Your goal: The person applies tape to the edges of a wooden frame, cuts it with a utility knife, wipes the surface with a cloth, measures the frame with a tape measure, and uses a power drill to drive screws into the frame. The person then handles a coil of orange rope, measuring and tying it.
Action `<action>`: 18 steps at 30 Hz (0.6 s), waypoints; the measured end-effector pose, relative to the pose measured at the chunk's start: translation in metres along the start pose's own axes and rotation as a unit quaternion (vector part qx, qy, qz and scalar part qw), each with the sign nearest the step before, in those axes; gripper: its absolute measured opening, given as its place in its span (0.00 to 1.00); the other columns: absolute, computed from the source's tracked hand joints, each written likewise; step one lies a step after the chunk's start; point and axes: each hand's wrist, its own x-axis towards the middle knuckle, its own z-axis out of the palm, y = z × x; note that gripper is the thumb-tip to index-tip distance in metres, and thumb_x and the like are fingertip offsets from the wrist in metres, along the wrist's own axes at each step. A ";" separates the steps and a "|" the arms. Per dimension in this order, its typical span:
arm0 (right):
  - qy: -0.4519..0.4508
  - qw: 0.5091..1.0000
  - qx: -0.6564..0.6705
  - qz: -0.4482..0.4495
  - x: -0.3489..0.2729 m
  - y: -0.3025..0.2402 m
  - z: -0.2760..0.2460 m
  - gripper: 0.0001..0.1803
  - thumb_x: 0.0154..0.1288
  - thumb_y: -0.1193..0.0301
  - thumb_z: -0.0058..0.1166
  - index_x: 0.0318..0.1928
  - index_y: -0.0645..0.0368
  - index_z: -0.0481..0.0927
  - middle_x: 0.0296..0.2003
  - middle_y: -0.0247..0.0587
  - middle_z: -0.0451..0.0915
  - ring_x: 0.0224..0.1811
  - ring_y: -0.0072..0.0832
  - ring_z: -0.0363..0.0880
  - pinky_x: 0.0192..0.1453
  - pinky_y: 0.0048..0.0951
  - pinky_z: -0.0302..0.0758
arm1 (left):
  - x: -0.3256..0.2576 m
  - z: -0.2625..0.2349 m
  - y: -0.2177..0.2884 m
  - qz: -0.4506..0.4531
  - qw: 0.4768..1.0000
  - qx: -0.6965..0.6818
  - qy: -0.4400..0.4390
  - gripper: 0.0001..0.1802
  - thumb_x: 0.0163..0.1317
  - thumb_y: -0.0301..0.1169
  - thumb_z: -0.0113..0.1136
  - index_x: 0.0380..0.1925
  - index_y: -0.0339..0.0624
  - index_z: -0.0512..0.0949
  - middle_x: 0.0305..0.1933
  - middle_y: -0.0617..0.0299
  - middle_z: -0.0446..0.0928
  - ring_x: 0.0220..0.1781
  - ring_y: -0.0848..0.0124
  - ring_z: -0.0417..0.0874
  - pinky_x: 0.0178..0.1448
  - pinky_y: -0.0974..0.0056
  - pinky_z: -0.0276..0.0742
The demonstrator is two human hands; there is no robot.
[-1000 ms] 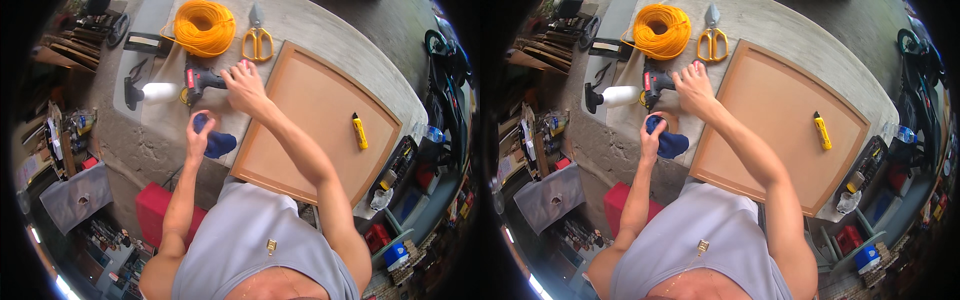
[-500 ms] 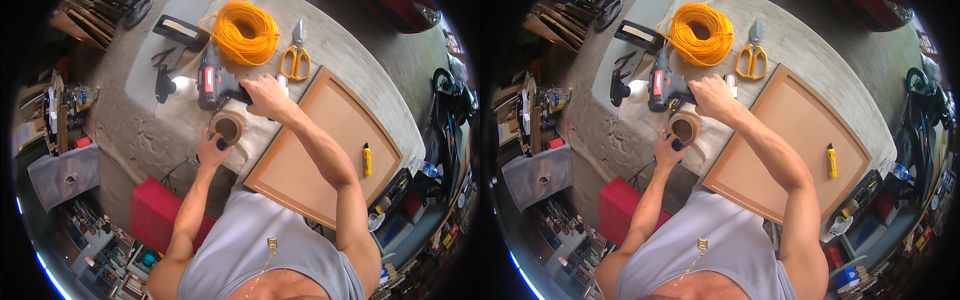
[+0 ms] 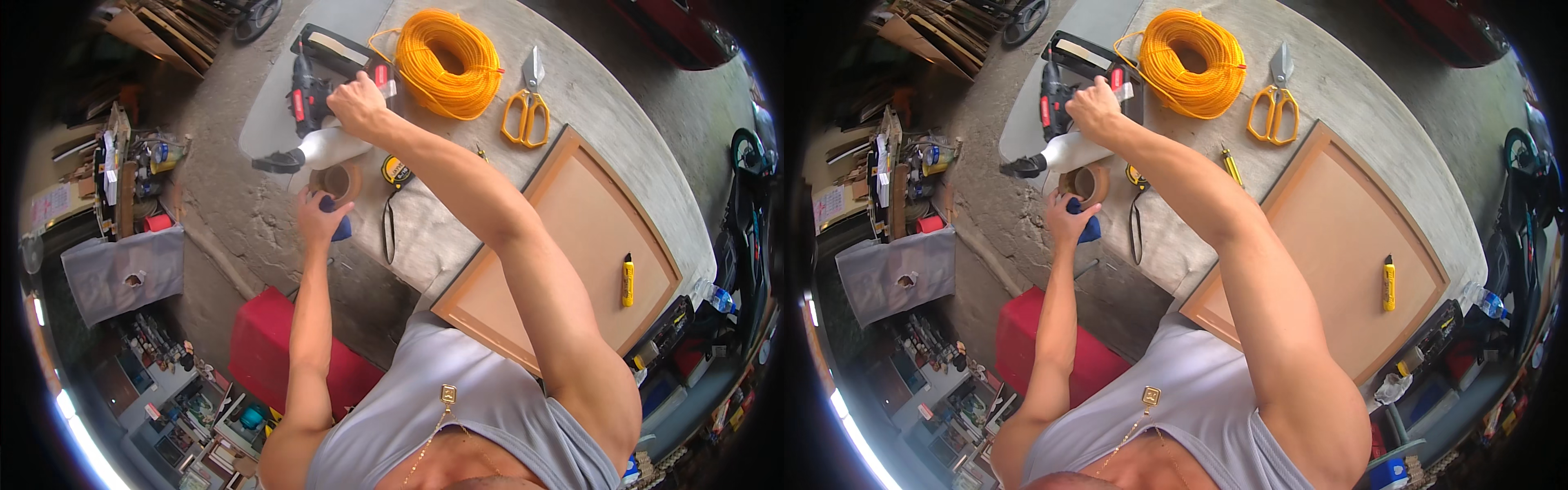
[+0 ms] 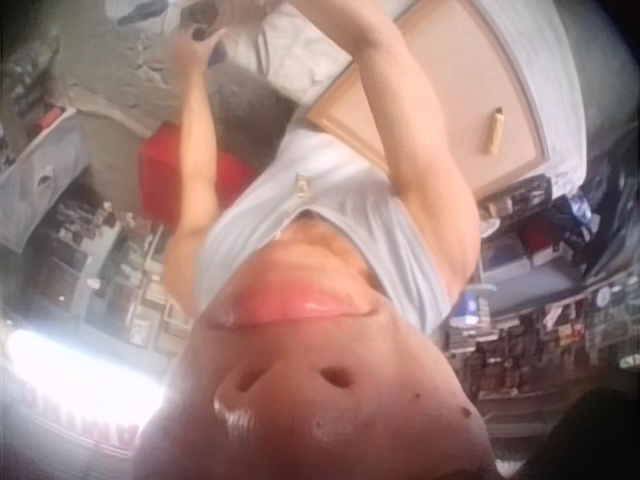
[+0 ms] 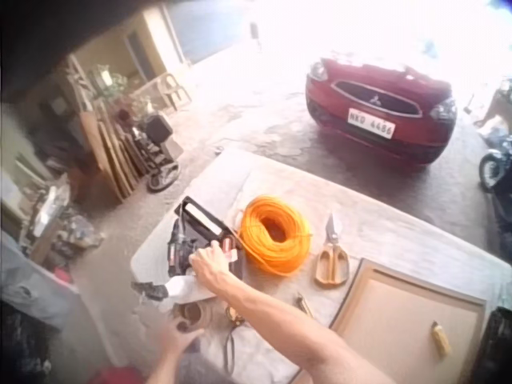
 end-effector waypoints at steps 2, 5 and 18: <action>-0.018 1.000 -0.017 -0.014 0.000 -0.001 0.016 0.05 0.56 0.69 0.57 0.30 0.50 0.85 0.30 0.35 0.85 0.37 0.30 0.84 0.50 0.36 0.64 | 0.006 0.006 -0.007 0.025 1.000 -0.007 0.010 0.25 0.27 0.43 0.82 0.27 0.46 0.82 0.51 0.49 0.73 0.52 0.51 0.77 0.52 0.53 0.76; 0.006 0.996 -0.082 -0.023 -0.004 0.005 0.040 0.05 0.56 0.68 0.56 0.30 0.49 0.85 0.31 0.35 0.85 0.37 0.32 0.84 0.52 0.37 0.64 | 0.024 -0.001 -0.023 0.027 0.997 -0.056 -0.041 0.25 0.27 0.42 0.82 0.27 0.45 0.82 0.49 0.50 0.76 0.53 0.52 0.77 0.51 0.54 0.76; 0.392 0.880 0.226 0.144 -0.217 0.029 0.027 0.17 0.46 0.75 0.66 0.40 0.55 0.81 0.41 0.38 0.79 0.52 0.39 0.76 0.58 0.43 0.71 | -0.049 -0.022 0.048 0.018 0.992 -0.124 -0.010 0.29 0.49 0.39 0.64 0.52 0.37 0.76 0.52 0.45 0.72 0.53 0.53 0.71 0.57 0.52 0.70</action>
